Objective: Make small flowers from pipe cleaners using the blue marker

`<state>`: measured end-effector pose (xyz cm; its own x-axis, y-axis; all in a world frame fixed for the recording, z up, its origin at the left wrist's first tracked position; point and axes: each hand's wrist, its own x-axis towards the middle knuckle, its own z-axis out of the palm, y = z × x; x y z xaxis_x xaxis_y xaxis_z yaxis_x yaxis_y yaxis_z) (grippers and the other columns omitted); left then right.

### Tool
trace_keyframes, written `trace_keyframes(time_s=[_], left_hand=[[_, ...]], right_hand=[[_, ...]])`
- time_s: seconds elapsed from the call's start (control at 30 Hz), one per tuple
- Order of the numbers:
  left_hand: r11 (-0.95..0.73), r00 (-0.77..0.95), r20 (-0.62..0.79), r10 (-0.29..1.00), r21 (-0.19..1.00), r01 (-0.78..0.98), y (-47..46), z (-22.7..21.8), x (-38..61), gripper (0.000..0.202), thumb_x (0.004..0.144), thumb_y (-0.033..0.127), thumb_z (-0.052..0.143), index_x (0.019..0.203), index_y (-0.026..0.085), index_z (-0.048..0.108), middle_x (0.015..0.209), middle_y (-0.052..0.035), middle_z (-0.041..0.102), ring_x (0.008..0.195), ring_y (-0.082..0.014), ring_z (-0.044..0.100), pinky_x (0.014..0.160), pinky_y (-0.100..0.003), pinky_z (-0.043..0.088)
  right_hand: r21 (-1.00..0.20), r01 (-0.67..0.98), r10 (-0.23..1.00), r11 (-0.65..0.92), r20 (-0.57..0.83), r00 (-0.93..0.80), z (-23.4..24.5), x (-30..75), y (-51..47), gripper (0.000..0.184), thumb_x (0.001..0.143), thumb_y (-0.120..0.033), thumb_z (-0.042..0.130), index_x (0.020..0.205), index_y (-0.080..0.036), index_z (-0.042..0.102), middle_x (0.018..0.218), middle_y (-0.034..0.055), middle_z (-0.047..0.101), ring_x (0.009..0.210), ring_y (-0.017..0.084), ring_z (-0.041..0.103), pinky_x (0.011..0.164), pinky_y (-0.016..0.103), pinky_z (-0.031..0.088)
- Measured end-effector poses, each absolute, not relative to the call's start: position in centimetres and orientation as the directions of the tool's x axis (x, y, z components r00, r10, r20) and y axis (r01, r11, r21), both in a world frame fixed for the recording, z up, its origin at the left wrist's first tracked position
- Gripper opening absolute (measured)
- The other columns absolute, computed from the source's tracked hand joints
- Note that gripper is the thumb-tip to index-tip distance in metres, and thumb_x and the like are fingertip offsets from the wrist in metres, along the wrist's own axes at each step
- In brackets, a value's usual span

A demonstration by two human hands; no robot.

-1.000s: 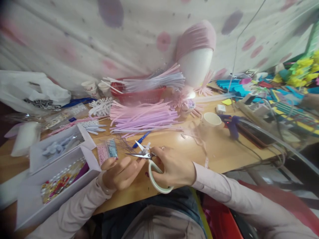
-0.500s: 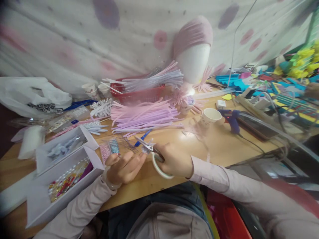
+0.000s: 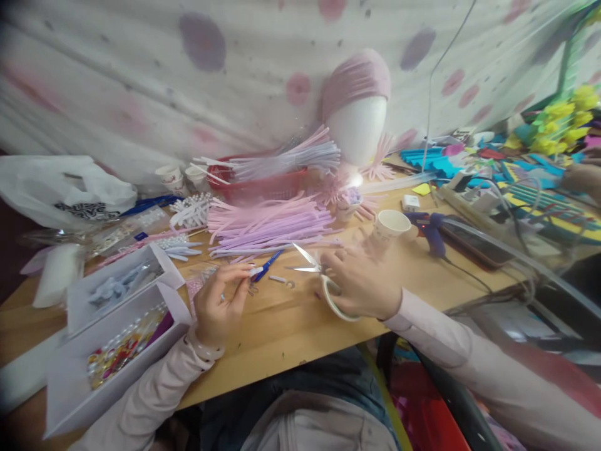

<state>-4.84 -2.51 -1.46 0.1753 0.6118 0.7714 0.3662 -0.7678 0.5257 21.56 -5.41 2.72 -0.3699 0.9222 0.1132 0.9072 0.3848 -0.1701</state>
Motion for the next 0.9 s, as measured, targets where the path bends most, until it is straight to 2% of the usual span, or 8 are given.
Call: trace_keyframes(time_s=[0.1, 0.2, 0.33, 0.43, 0.53, 0.7, 0.8, 0.9], left_hand=[[-0.554, 0.035, 0.559, 0.828, 0.807, 0.204, -2.6, -1.6, -4.1, 0.005, 0.085, 0.02, 0.058, 0.09, 0.018, 0.056, 0.088, -0.0042, 0.067, 0.085, -0.0153, 0.066, 0.079, -0.029, 0.052], [-0.323, -0.003, 0.323, 0.946, 0.946, 0.022, -2.5, -1.1, -3.4, 0.013, 0.084, 0.028, 0.06, 0.088, 0.017, 0.054, 0.081, -0.0027, 0.064, 0.075, -0.0127, 0.064, 0.071, -0.025, 0.052], [-0.195, 0.023, 0.198, 0.98, 0.977, -0.086, -2.1, -0.5, -3.0, 0.018, 0.081, 0.033, 0.063, 0.085, 0.017, 0.054, 0.079, -0.0015, 0.063, 0.074, -0.0114, 0.062, 0.071, -0.023, 0.05], [-0.168, 0.039, 0.172, 0.984, 0.981, -0.096, -1.9, -0.5, -2.7, 0.02, 0.081, 0.034, 0.063, 0.085, 0.017, 0.055, 0.078, -0.0018, 0.064, 0.073, -0.012, 0.061, 0.07, -0.024, 0.049], [-0.168, 0.065, 0.173, 0.983, 0.982, -0.081, -1.5, -0.6, -2.0, 0.02, 0.079, 0.034, 0.065, 0.084, 0.016, 0.058, 0.078, -0.0032, 0.065, 0.074, -0.0135, 0.062, 0.071, -0.025, 0.049], [-0.113, 0.066, 0.125, 0.99, 0.982, -0.152, -0.4, -0.1, -1.0, 0.021, 0.072, 0.031, 0.072, 0.084, 0.015, 0.065, 0.083, -0.0048, 0.07, 0.079, -0.0158, 0.065, 0.076, -0.027, 0.051], [-0.076, 0.025, 0.083, 0.996, 0.974, -0.212, 0.5, 0.0, -0.7, 0.025, 0.074, 0.036, 0.069, 0.088, 0.015, 0.068, 0.087, -0.0062, 0.072, 0.082, -0.0184, 0.067, 0.079, -0.031, 0.052], [-0.041, 0.058, 0.054, 0.997, 0.977, -0.211, 0.9, -0.3, -0.4, 0.029, 0.081, 0.042, 0.061, 0.091, 0.016, 0.069, 0.085, -0.006, 0.072, 0.079, -0.0192, 0.068, 0.078, -0.032, 0.054]], right_hand=[[-0.151, 0.911, 0.923, 0.383, 0.108, -0.37, 2.0, 22.1, -5.5, 0.036, 0.077, -0.034, 0.059, 0.108, -0.015, 0.057, 0.093, 0.0124, 0.06, 0.085, 0.025, 0.056, 0.077, 0.034, 0.039], [-0.138, 0.916, 0.926, 0.377, 0.06, -0.372, 1.8, 22.5, -5.2, 0.04, 0.072, -0.028, 0.062, 0.109, -0.016, 0.059, 0.095, 0.0118, 0.06, 0.086, 0.026, 0.057, 0.077, 0.035, 0.04], [-0.163, 0.906, 0.921, 0.391, 0.062, -0.386, 3.1, 21.9, -4.7, 0.023, 0.077, -0.031, 0.06, 0.094, -0.017, 0.064, 0.092, 0.011, 0.062, 0.085, 0.026, 0.059, 0.077, 0.036, 0.04], [-0.315, 0.876, 0.931, 0.365, 0.149, -0.334, 4.7, 20.2, -4.0, 0.027, 0.088, -0.039, 0.049, 0.087, -0.016, 0.064, 0.079, 0.0079, 0.064, 0.073, 0.02, 0.059, 0.068, 0.031, 0.04], [-0.487, 0.777, 0.916, 0.399, 0.176, -0.36, 5.7, 17.9, -2.7, 0.032, 0.093, -0.04, 0.042, 0.082, -0.016, 0.061, 0.066, 0.0028, 0.06, 0.06, 0.013, 0.054, 0.058, 0.025, 0.037], [-0.641, 0.563, 0.824, 0.521, 0.207, -0.527, 4.6, 15.9, 0.5, 0.021, 0.092, -0.025, 0.038, 0.077, -0.018, 0.049, 0.063, -0.0014, 0.054, 0.056, 0.011, 0.048, 0.056, 0.022, 0.037], [-0.679, 0.481, 0.805, 0.555, 0.292, -0.517, 3.3, 15.8, 1.7, 0.018, 0.092, -0.02, 0.035, 0.076, -0.02, 0.043, 0.064, -0.0017, 0.052, 0.057, 0.011, 0.048, 0.058, 0.023, 0.039], [-0.671, 0.486, 0.824, 0.56, 0.388, -0.413, 1.9, 16.0, 2.0, 0.019, 0.093, -0.022, 0.034, 0.074, -0.02, 0.041, 0.062, -0.0018, 0.049, 0.056, 0.012, 0.045, 0.057, 0.024, 0.037]])
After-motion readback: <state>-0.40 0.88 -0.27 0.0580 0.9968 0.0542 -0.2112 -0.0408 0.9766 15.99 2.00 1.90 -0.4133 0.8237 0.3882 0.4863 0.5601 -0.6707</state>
